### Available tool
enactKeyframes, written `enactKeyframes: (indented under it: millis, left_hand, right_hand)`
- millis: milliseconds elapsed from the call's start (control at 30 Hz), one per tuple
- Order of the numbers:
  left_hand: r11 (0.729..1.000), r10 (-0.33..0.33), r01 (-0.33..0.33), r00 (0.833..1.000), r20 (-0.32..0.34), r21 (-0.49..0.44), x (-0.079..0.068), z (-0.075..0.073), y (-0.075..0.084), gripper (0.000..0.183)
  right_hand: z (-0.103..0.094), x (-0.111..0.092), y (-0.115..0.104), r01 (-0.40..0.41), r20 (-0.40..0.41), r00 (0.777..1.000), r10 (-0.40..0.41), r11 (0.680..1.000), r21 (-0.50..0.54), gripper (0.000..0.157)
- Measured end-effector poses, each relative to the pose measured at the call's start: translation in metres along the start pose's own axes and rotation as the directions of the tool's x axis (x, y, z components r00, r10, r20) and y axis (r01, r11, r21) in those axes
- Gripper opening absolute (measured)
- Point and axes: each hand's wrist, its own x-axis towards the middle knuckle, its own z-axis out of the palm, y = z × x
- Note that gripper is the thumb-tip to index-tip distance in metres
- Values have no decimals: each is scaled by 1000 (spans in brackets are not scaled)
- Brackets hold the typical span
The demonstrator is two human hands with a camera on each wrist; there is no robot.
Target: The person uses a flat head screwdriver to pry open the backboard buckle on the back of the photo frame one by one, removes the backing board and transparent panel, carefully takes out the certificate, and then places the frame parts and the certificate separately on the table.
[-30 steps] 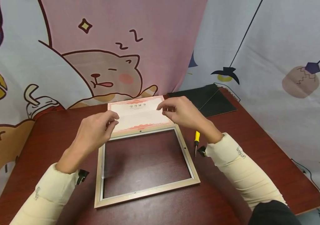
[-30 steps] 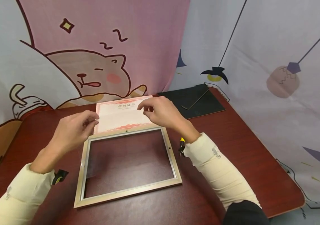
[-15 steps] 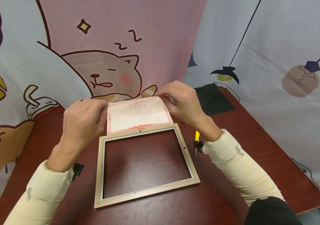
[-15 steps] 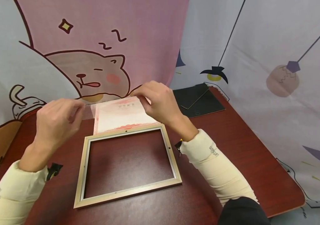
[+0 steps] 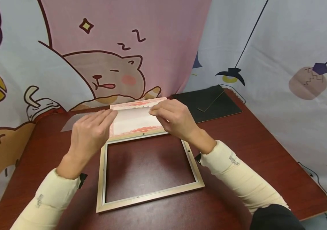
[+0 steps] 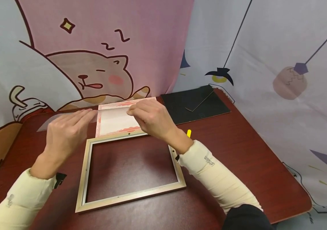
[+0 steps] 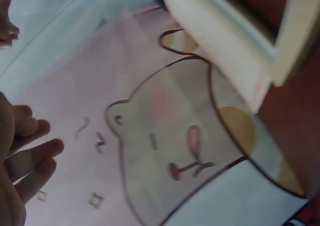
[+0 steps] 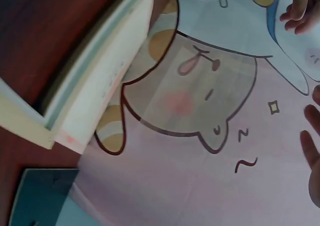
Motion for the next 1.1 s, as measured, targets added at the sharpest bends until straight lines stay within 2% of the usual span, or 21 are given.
enactKeyframes:
  millis: [133, 233, 367, 433, 500, 533, 667, 700, 767, 833, 867, 933, 1000, 1033, 1100]
  left_hand:
    - [998, -59, 59, 998, -1, 24, -17, 4, -12, 25]
    - [992, -112, 112, 994, -7, 49, -31, 3, -25, 26]
    - [989, -135, 133, 990, 35, 62, -51, -2, -39, 27]
    - [990, -133, 129, 987, 88, 57, -63, -4, -46, 28]
    - [991, -132, 127, 979, 155, 47, -77, -4, -52, 30]
    - [990, -137, 133, 975, 176, 39, -83, -3, -55, 30]
    - [986, -156, 166, 956, 248, -19, -110, 4, -64, 28]
    - [983, -167, 180, 949, 269, -25, -116, 6, -65, 29]
    - [977, -194, 212, 918, 346, -15, -127, 7, -68, 36]
    - [970, -226, 243, 870, 437, 18, -135, 6, -71, 45]
    - [967, -236, 254, 839, 490, 30, -138, 5, -72, 49]
    - [960, -257, 275, 766, 589, 61, -144, 3, -75, 55]
    - [950, -268, 305, 697, 666, 63, -148, 2, -77, 53]
    - [945, -274, 322, 659, 701, 67, -150, 2, -78, 51]
    - [929, -293, 359, 574, 765, 87, -152, 1, -79, 46]
  right_hand:
    - [2, -14, 3, -87, 97, 991, 86, 996, 6, 25]
    - [0, -26, 8, -181, 165, 969, 182, 983, -19, 31]
    - [-6, -45, 15, -295, 257, 919, 299, 954, -54, 33]
    - [-9, -56, 19, -351, 321, 878, 356, 933, -75, 33]
    - [-10, -68, 23, -414, 406, 813, 416, 905, -98, 36]
    - [-10, -74, 25, -443, 458, 771, 443, 889, -115, 39]
    - [-11, -97, 29, -529, 652, 557, 514, 825, -199, 57]
    - [-11, -103, 29, -538, 686, 510, 519, 815, -216, 61]
    - [-10, -111, 29, -557, 732, 433, 526, 795, -241, 68]
    - [-9, -118, 29, -572, 758, 387, 525, 781, -249, 73]
    - [-7, -120, 28, -577, 768, 375, 520, 779, -246, 76]
    - [-5, -124, 27, -581, 784, 357, 507, 778, -238, 80]
    - [-2, -127, 26, -567, 799, 352, 488, 790, -232, 83]
    - [0, -128, 25, -558, 804, 351, 480, 797, -233, 85]
    - [3, -131, 23, -538, 814, 339, 471, 807, -243, 88]
